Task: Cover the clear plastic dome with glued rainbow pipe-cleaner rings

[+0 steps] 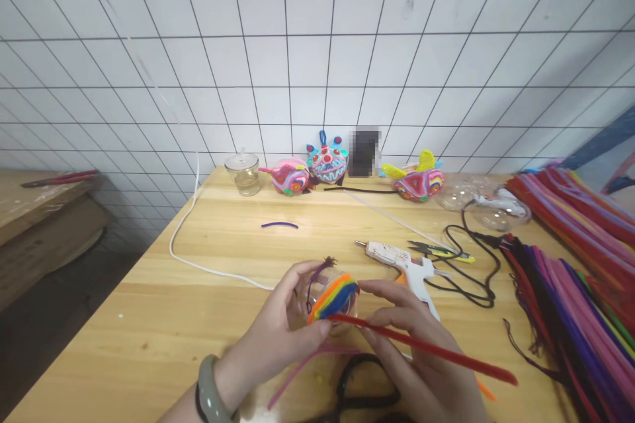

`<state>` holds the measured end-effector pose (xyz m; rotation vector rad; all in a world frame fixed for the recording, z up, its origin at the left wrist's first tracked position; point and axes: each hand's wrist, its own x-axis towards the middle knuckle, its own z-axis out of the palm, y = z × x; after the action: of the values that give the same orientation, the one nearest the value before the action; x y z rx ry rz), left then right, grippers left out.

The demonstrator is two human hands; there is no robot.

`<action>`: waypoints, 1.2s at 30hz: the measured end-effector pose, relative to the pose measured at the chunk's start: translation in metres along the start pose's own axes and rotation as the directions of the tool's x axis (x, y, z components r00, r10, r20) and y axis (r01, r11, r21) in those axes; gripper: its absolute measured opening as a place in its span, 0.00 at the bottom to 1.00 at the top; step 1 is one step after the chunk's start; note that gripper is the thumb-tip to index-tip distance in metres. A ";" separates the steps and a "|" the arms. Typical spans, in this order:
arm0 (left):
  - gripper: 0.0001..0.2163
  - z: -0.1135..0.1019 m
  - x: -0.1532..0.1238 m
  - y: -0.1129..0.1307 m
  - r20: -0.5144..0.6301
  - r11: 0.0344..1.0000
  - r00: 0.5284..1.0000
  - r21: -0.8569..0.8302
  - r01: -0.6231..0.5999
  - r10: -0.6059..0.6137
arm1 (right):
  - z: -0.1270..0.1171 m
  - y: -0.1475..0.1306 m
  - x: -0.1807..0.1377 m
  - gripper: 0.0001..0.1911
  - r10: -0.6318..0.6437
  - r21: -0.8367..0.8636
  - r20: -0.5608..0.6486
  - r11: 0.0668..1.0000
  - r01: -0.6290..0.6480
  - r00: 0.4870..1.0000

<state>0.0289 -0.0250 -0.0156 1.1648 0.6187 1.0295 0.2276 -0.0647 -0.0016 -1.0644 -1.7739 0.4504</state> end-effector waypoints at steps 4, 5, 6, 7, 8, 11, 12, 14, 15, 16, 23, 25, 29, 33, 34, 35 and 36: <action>0.25 0.001 0.000 0.001 0.001 1.000 1.000 -0.010 0.022 -0.022 | 0.000 -0.002 0.003 0.12 -0.025 0.009 0.000 1.000 0.025 1.000; 0.25 0.001 0.000 0.001 -0.005 1.000 1.000 -0.005 0.023 -0.023 | 0.001 -0.003 0.003 0.12 -0.033 0.006 0.005 0.999 0.033 0.999; 0.25 0.002 0.000 0.002 -0.010 1.000 1.000 0.002 0.022 -0.022 | 0.001 -0.004 0.003 0.12 -0.041 -0.001 0.012 0.999 0.041 0.999; 0.25 0.002 0.000 0.002 -0.014 1.000 1.000 0.006 0.021 -0.021 | 0.002 -0.004 0.003 0.12 -0.050 -0.013 0.026 0.999 0.050 0.998; 0.25 0.002 0.000 0.002 -0.017 1.000 1.000 0.005 0.020 -0.020 | 0.003 -0.004 0.003 0.13 -0.062 -0.028 0.041 0.998 0.063 0.997; 0.24 0.001 0.002 0.004 -0.024 0.999 1.000 -0.032 0.007 -0.008 | 0.002 0.006 0.004 0.16 -0.066 -0.135 0.014 0.989 0.067 0.998; 0.24 0.000 0.003 0.005 -0.035 0.999 0.999 -0.052 0.003 -0.005 | -0.001 0.013 0.006 0.16 -0.042 -0.193 -0.022 0.980 0.037 0.999; 0.23 -0.003 0.006 0.008 -0.084 0.996 0.996 -0.093 -0.008 0.000 | -0.012 0.030 0.011 0.12 0.042 -0.312 -0.102 0.947 -0.072 0.994; 0.24 -0.005 0.008 0.009 -0.123 0.993 0.992 -0.120 -0.015 0.000 | -0.019 0.039 0.015 0.10 0.130 -0.364 -0.109 0.917 -0.161 0.986; 0.24 -0.007 0.009 0.010 -0.165 0.987 0.986 -0.159 -0.020 -0.007 | -0.027 0.047 0.018 0.10 0.277 -0.425 -0.109 0.855 -0.297 0.955; 0.11 -0.021 0.014 0.012 -0.258 0.847 0.949 -0.532 0.016 -0.180 | -0.055 0.078 0.023 0.22 0.743 -0.736 -0.062 0.417 -0.533 0.666; 0.09 -0.024 0.015 0.011 -0.244 0.804 0.945 -0.594 0.033 -0.219 | -0.054 0.081 0.022 0.23 0.745 -0.731 -0.040 0.432 -0.527 0.666; 0.09 -0.027 0.016 0.010 -0.233 0.761 0.939 -0.648 0.043 -0.251 | -0.052 0.083 0.024 0.24 0.746 -0.691 -0.001 0.481 -0.540 0.666; 0.11 -0.027 0.017 0.012 -0.238 0.767 0.941 -0.641 0.033 -0.240 | -0.051 0.086 0.028 0.24 0.740 -0.599 0.016 0.545 -0.587 0.672; 0.12 -0.027 0.017 0.012 -0.237 0.771 0.942 -0.635 0.034 -0.236 | -0.050 0.087 0.028 0.23 0.738 -0.568 0.020 0.564 -0.599 0.675; 0.13 -0.027 0.017 0.012 -0.234 0.776 0.944 -0.629 0.036 -0.233 | -0.048 0.089 0.029 0.23 0.734 -0.536 0.024 0.582 -0.611 0.678; 0.14 -0.027 0.017 0.013 -0.231 0.781 0.946 -0.623 0.037 -0.228 | -0.047 0.090 0.029 0.22 0.732 -0.502 0.026 0.599 -0.624 0.681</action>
<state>0.0095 0.0029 -0.0104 0.3844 0.5278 1.1729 0.3059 0.0009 -0.0271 -2.1531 -1.6416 0.6560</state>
